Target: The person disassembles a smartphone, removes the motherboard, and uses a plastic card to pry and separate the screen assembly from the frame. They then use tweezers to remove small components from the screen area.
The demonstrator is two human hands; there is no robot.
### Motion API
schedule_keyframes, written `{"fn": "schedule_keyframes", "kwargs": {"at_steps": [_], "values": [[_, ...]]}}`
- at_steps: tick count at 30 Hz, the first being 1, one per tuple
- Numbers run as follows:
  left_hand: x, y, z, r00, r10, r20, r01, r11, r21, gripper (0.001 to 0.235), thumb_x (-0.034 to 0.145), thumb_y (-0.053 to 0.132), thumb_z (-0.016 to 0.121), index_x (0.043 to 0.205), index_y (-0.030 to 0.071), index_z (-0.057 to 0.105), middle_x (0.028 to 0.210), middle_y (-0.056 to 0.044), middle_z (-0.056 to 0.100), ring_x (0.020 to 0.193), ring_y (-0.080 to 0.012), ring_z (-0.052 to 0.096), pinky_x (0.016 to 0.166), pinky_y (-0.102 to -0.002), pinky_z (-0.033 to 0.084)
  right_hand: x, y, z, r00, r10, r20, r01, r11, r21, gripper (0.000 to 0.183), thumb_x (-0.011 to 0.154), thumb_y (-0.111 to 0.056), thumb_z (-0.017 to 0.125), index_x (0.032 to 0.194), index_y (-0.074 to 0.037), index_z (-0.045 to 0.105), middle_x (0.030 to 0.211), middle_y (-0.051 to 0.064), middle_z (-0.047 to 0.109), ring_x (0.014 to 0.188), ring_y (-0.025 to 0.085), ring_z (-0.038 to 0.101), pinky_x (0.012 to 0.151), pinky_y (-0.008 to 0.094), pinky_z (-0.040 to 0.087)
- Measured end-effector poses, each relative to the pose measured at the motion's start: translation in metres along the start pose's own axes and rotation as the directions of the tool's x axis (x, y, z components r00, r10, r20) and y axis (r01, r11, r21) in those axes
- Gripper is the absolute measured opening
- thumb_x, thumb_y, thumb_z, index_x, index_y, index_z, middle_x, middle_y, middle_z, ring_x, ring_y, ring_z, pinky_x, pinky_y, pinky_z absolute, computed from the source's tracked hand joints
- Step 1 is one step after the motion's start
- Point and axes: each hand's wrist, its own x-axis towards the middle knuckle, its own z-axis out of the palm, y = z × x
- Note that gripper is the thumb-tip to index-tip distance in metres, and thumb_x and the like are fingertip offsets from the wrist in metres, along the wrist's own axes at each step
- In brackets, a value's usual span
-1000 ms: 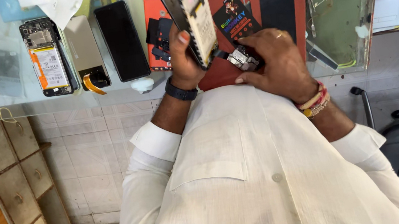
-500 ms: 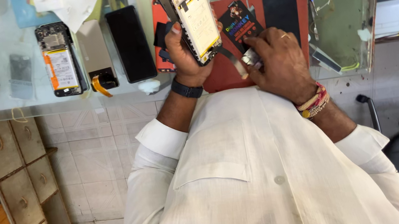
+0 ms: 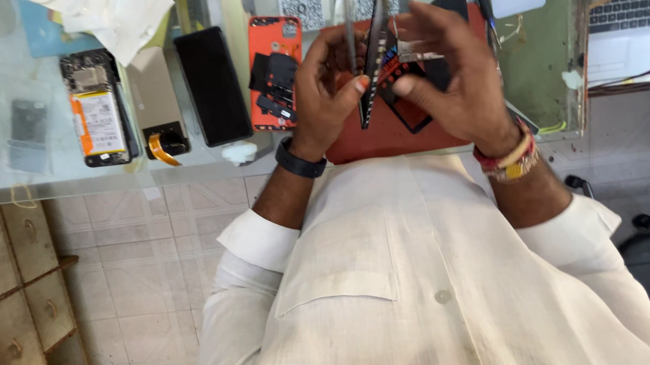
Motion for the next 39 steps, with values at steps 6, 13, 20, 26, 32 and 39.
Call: {"fn": "schedule_keyframes", "kwargs": {"at_steps": [6,13,20,26,32,39], "values": [[0.009,0.024,0.009,0.993,-0.002,0.121,-0.013,0.992,0.126,0.06,0.093,0.015,0.078,0.144,-0.003,0.051,0.13,-0.01,0.064,0.118,-0.0138,0.063,0.108,-0.029,0.05,-0.001,0.016,0.012,0.976,0.103,0.194,-0.15,0.958,0.245,0.079,0.088,-0.005,0.089,0.149,0.003,0.041,0.136,0.012,0.062,0.13,0.02,0.061,0.117,0.038,0.052],[0.014,0.032,0.009,0.985,0.063,0.16,-0.1,0.967,0.236,0.064,0.093,0.026,0.083,0.142,-0.001,0.052,0.131,-0.008,0.063,0.117,-0.0142,0.063,0.105,-0.03,0.054,-0.011,0.029,0.009,0.975,0.172,0.142,-0.211,0.915,0.345,0.081,0.082,0.007,0.084,0.148,0.004,0.038,0.135,0.012,0.06,0.128,0.019,0.063,0.112,0.037,0.057],[0.012,0.035,0.008,0.984,0.099,0.149,-0.122,0.981,0.151,0.066,0.093,0.034,0.08,0.141,0.0,0.051,0.129,-0.006,0.058,0.11,-0.0134,0.061,0.095,-0.029,0.054,-0.012,0.021,0.011,0.989,0.109,0.105,-0.136,0.943,0.304,0.077,0.082,0.009,0.083,0.147,0.005,0.041,0.138,0.015,0.062,0.125,0.021,0.065,0.108,0.038,0.059],[0.006,0.029,0.005,0.991,0.084,0.1,-0.083,0.996,-0.015,0.072,0.095,0.034,0.081,0.145,-0.002,0.045,0.134,-0.008,0.058,0.117,-0.0159,0.063,0.11,-0.034,0.053,-0.014,0.015,0.011,0.992,0.106,0.075,-0.127,0.916,0.38,0.08,0.082,0.011,0.084,0.148,0.004,0.039,0.139,0.013,0.059,0.126,0.021,0.064,0.108,0.039,0.059],[0.0,0.021,0.0,0.991,0.114,0.067,-0.111,0.992,-0.06,0.085,0.094,0.037,0.081,0.155,-0.004,0.039,0.144,-0.012,0.056,0.128,-0.0179,0.06,0.116,-0.035,0.048,-0.018,0.015,0.012,0.992,0.106,0.066,-0.124,0.901,0.415,0.08,0.083,0.013,0.084,0.149,0.004,0.039,0.138,0.013,0.058,0.127,0.02,0.063,0.108,0.038,0.059],[-0.002,0.019,0.01,0.993,0.114,0.0,-0.107,0.927,-0.359,0.072,0.104,0.035,0.066,0.157,-0.006,0.039,0.139,-0.018,0.059,0.129,-0.0261,0.062,0.118,-0.041,0.047,-0.025,0.008,0.015,0.993,0.101,-0.059,-0.088,0.975,0.202,0.078,0.084,0.009,0.088,0.146,0.004,0.042,0.131,0.014,0.063,0.12,0.019,0.066,0.103,0.036,0.06]]}}
